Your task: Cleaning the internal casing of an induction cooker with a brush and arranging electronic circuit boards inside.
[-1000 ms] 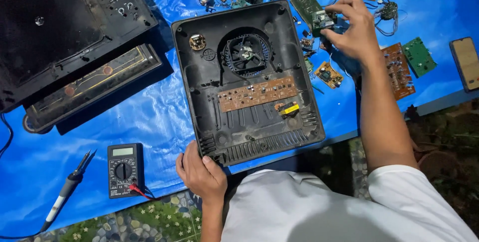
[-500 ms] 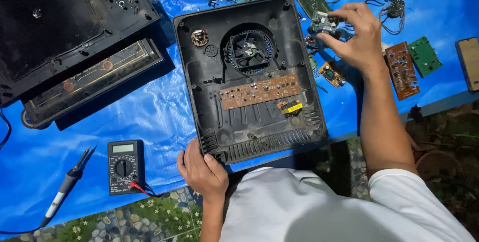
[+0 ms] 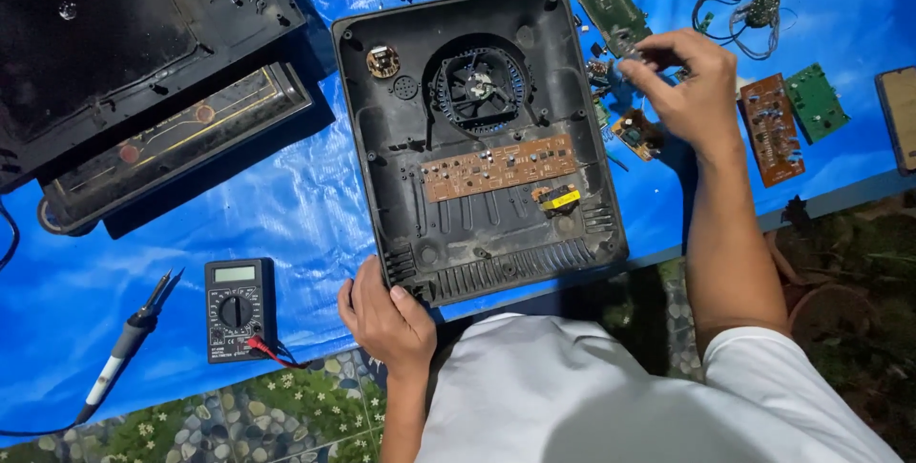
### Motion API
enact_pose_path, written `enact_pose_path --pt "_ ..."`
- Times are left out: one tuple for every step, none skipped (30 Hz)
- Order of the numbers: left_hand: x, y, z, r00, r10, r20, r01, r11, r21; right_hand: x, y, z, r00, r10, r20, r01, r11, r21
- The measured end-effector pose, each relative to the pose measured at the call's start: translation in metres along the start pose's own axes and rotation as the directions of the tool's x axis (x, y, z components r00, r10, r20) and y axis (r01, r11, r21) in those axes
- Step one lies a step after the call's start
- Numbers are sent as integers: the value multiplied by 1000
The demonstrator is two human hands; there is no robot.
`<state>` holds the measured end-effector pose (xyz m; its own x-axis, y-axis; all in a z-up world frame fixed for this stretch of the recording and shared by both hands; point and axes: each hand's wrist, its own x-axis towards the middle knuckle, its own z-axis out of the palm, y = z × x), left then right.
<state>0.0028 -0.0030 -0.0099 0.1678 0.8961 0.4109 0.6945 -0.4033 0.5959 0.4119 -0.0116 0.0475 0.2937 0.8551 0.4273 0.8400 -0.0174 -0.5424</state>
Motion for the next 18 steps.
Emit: enact_pose_path --pt "0 0 0 1000 1 0 -1 1000 0 -2 6 -2 1000 1 -1 -1 1000 0" --pt "0 0 0 1000 2 -1 -2 1000 0 -4 12 -5 999 11 -41 -14 998 -62" --pt "0 0 0 1000 3 -3 -3 1000 0 -6 18 -7 996 19 -82 -29 992 -124" --pt "1 0 0 1000 2 -1 -2 1000 0 -8 23 -10 996 21 -82 -31 992 -124" --pt "1 1 0 1000 1 -2 -1 1000 -4 -11 29 -13 996 36 -84 -48 989 -141" --pt "0 1 0 1000 -5 -1 5 1000 -6 -14 34 -16 995 52 -82 -64 985 -158" --pt "4 3 2 1000 -8 2 8 1000 -4 -16 35 -19 996 55 -77 -66 985 -158" --pt "5 5 -1 1000 4 -3 -4 1000 -6 -20 35 -21 998 25 -64 -35 986 -162" --pt "5 6 -3 1000 17 -8 -18 1000 -7 -25 36 -21 999 -5 -50 -4 986 -166" --pt "4 5 -3 1000 10 -1 -10 1000 2 -27 27 -22 999 1 -40 -8 987 -158" --pt "3 5 -2 1000 8 -6 -8 1000 -9 -29 19 -23 999 46 -6 -46 998 -32" --pt "4 4 -1 1000 13 -14 -13 1000 -23 -29 11 -26 996 84 26 -86 992 93" --pt "2 4 -2 1000 12 -10 -12 1000 -18 -33 1 -28 996 87 29 -89 991 97" --pt "2 3 -1 1000 5 -9 -5 1000 -22 -34 -7 -31 989 130 74 -142 971 192" --pt "2 3 0 1000 -2 -7 2 1000 -25 -36 -16 -34 978 166 125 -196 939 284" --pt "3 3 0 1000 -2 -7 2 1000 -24 -38 -28 -37 978 166 125 -195 939 284" --pt "3 4 1 1000 -3 -11 3 1000 -27 -41 -39 -40 980 128 154 -164 954 251" --pt "2 4 -1 1000 -6 -10 6 1000 -27 -46 -50 -43 977 95 190 -137 966 219"
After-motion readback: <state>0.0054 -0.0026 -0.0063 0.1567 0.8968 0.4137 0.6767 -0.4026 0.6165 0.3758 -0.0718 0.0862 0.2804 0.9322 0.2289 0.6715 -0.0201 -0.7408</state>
